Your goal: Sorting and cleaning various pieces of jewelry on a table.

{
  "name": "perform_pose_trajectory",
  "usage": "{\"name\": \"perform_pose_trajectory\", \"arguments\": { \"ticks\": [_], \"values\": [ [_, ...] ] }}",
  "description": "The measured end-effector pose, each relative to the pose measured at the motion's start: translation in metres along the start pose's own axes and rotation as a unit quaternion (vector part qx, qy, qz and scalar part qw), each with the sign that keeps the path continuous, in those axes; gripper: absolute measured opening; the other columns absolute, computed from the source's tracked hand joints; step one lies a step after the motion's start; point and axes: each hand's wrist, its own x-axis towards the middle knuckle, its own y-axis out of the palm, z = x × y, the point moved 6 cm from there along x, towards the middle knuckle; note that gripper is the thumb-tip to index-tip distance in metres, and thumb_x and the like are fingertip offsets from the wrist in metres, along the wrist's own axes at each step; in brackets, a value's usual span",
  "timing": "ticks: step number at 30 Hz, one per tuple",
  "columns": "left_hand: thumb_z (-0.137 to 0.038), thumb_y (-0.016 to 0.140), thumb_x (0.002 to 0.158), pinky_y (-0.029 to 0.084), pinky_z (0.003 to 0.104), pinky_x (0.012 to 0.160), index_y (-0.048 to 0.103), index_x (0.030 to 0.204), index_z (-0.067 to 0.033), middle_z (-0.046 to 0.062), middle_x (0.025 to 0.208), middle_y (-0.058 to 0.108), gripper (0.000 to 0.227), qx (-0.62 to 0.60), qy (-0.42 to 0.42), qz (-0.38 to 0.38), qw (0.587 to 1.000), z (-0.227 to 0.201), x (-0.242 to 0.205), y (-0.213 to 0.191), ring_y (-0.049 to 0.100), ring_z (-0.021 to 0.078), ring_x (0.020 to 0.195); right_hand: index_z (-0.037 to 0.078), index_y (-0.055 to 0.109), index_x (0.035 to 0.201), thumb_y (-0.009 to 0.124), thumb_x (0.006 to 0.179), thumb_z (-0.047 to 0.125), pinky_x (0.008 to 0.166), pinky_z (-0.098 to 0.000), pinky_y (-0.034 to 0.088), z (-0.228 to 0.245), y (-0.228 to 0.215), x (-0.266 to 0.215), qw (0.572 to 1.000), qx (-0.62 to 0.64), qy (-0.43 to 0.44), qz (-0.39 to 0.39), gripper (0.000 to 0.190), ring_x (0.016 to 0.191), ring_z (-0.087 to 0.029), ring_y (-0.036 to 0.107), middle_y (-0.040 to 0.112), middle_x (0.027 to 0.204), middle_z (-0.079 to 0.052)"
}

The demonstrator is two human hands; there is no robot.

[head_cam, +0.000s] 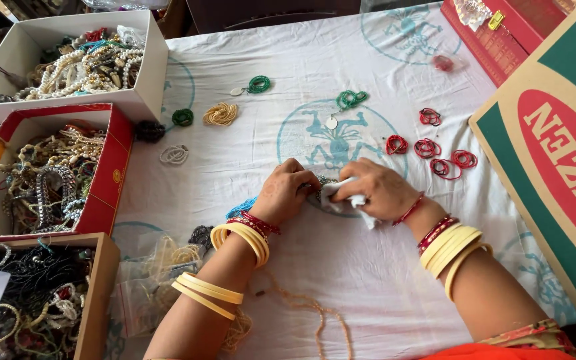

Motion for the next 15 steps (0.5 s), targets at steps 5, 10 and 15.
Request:
{"name": "perform_pose_trajectory", "arguments": {
  "ticks": [5, 10, 15],
  "values": [
    [-0.009, 0.075, 0.081, 0.054, 0.039, 0.084, 0.079, 0.095, -0.0176, 0.009, 0.098, 0.063, 0.017, -0.014, -0.003, -0.003, 1.000, -0.003, -0.001, 0.000, 0.064, 0.0288, 0.093, 0.019, 0.080, 0.090, 0.077, 0.068, 0.004, 0.083, -0.0364, 0.054, -0.027, -0.010, -0.014, 0.994, 0.013, 0.103, 0.035, 0.028, 0.097, -0.023, 0.065, 0.065, 0.097, -0.003],
    [-0.006, 0.074, 0.080, 0.054, 0.040, 0.085, 0.079, 0.096, -0.0164, 0.010, 0.100, 0.064, 0.020, -0.006, -0.004, 0.006, 1.000, 0.002, -0.002, 0.002, 0.064, 0.0308, 0.095, 0.021, 0.080, 0.098, 0.079, 0.080, 0.011, 0.078, -0.0359, 0.056, -0.024, -0.009, -0.013, 0.984, 0.004, 0.168, -0.056, 0.021, 0.092, -0.021, 0.067, 0.066, 0.098, -0.002],
    [-0.004, 0.072, 0.077, 0.053, 0.041, 0.087, 0.075, 0.103, -0.0109, 0.011, 0.102, 0.064, 0.026, 0.006, 0.030, -0.011, 0.999, 0.005, -0.001, 0.004, 0.064, 0.0331, 0.098, 0.016, 0.076, 0.111, 0.079, 0.069, 0.008, 0.091, -0.0414, 0.051, 0.015, 0.002, 0.005, 0.998, -0.012, -0.013, -0.065, 0.043, 0.108, -0.031, 0.062, 0.064, 0.116, -0.009]
  ]
}}
